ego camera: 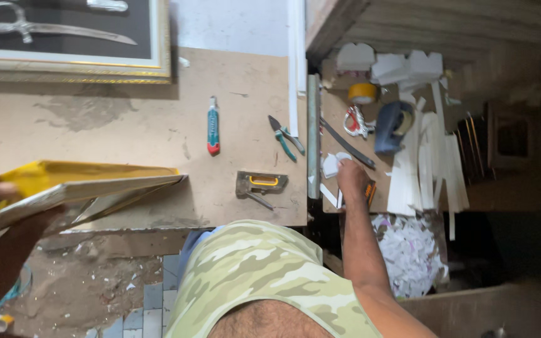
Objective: The person assembles a picture frame by applying yellow tape to the edges of a rectangular board, cutting the tape with a utility knife, and attaching white corner pieces. The person repeats this process for multiple frames in a workshop setting.
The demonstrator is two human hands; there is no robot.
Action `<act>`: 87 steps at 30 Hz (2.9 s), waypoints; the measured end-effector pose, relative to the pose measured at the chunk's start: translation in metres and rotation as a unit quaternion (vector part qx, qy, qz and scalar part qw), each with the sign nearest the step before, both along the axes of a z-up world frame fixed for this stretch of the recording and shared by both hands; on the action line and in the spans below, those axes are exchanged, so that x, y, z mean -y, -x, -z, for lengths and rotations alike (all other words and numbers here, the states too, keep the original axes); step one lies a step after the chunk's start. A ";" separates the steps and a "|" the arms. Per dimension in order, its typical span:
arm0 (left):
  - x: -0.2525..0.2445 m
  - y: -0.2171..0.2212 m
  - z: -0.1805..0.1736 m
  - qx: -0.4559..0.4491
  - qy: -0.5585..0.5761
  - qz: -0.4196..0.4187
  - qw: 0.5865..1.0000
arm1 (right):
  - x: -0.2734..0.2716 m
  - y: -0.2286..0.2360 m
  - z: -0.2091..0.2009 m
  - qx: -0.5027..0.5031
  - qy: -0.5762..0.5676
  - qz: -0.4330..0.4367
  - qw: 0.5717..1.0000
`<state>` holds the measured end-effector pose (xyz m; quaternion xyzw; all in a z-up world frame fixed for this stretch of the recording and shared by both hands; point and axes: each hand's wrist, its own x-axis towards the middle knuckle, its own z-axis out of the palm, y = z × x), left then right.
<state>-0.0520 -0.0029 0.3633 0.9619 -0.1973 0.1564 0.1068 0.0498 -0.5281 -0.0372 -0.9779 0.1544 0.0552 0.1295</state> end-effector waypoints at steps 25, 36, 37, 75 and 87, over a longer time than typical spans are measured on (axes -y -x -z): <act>-0.010 -0.011 -0.039 0.122 0.097 0.013 0.988 | -0.339 0.003 -0.289 0.220 -0.721 -0.350 0.556; 0.004 -0.007 -0.049 0.118 0.072 -0.025 0.990 | -0.345 0.022 -0.320 0.468 -0.471 -0.351 0.660; 0.005 -0.008 -0.052 0.127 0.035 -0.017 0.991 | -0.344 0.024 -0.325 0.538 -0.350 -0.366 0.674; 0.061 0.117 0.278 -0.094 -0.064 -0.238 0.965 | -0.262 0.024 -0.103 0.248 -0.149 -0.737 0.612; 0.074 0.048 0.378 -0.244 0.094 -0.198 0.945 | -0.262 0.034 -0.006 0.210 -0.093 -0.686 0.690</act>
